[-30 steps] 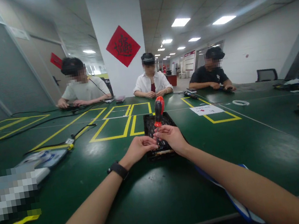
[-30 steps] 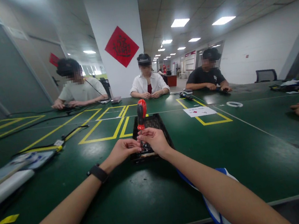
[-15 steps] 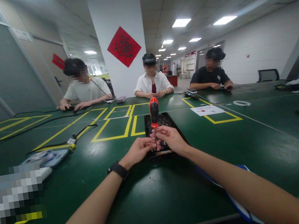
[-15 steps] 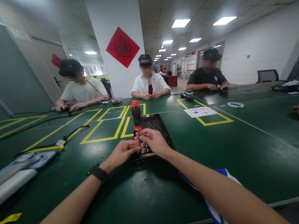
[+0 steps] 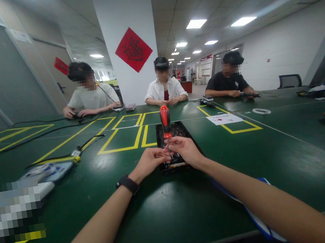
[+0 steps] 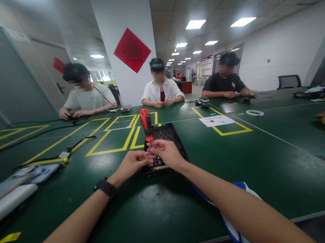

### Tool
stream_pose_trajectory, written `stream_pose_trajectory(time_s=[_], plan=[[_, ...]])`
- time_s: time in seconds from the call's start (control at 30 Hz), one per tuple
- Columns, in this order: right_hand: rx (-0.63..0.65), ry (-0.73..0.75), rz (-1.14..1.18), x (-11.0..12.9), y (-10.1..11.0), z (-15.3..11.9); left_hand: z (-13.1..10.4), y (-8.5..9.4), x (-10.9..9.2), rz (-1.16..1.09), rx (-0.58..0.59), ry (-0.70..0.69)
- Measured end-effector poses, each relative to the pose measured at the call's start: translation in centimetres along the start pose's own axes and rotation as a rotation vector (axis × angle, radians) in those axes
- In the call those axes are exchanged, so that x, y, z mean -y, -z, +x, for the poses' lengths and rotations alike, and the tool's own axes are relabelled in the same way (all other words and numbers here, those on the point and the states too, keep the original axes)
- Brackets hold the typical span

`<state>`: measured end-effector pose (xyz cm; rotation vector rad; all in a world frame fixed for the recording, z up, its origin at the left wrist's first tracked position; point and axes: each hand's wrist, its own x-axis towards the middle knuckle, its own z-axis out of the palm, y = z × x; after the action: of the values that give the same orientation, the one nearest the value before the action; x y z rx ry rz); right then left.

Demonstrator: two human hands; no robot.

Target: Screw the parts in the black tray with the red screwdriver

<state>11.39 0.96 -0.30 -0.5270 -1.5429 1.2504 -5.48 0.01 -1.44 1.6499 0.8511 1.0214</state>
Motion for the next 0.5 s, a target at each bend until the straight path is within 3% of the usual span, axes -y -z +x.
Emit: stream_pose_trajectory(time_s=[0.27,0.5], plan=[[-0.039,0.016,0.012,0.13,-0.19,-0.12,-0.19,-0.28,-0.36,0.079,-0.013,-0.017],[0.045,-0.018,0.021,0.56,-0.03,-0.24,-0.30,-0.10,-0.76,0.106,0.149,-0.080]])
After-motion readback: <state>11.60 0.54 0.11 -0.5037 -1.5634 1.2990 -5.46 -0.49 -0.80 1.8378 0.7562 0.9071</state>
